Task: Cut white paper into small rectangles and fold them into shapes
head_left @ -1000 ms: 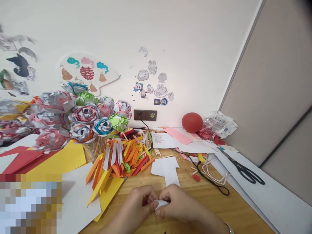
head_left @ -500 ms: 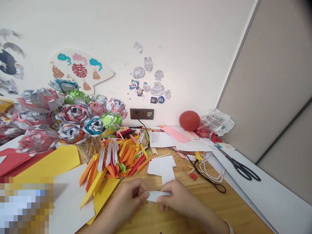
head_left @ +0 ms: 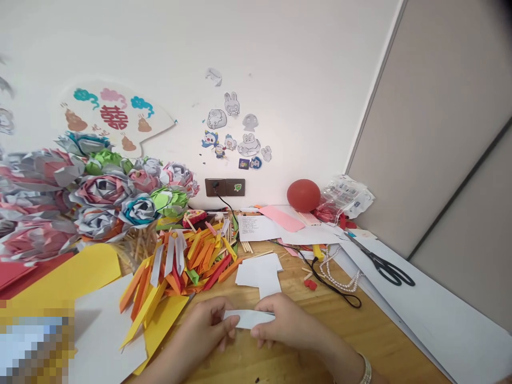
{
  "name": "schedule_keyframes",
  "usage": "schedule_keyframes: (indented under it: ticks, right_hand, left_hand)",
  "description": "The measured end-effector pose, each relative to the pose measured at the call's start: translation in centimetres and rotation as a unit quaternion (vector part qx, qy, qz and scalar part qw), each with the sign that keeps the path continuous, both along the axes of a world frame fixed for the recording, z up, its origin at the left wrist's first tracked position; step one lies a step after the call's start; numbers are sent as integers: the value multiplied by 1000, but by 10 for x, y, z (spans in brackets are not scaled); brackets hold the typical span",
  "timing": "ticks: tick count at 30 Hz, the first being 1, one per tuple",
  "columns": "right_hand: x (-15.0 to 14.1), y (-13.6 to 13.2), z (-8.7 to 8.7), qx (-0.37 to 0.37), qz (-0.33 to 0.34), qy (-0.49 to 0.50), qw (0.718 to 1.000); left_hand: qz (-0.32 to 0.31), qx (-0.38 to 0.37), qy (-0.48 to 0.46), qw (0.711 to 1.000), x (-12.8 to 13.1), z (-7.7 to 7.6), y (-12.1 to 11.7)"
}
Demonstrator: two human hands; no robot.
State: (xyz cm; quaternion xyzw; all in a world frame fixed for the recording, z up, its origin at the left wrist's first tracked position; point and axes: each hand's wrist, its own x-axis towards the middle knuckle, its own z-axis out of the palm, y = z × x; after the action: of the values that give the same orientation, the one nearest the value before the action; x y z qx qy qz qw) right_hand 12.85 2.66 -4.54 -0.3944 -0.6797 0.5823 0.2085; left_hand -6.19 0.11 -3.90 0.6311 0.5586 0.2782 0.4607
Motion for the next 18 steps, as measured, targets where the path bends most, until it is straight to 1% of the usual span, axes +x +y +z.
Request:
schedule_keyframes:
  ticks: [6,10,13,18]
  right_hand:
    - [4,4,-2,-35,21,25,999]
    - [0,1,-3,-67,40,31,996]
    - [-3,-2,-4,-76,56,19,995]
    - [-3,-1,-6,-79,59,23,995]
  left_hand:
    - [-21,-6,-9,1000,0,-3,2]
    - [-52,-21,40,998,4,-3,-2]
    - [-78,-25,74,994,7,-1,-7]
    - [-87,-21,81,993,8,0,-11]
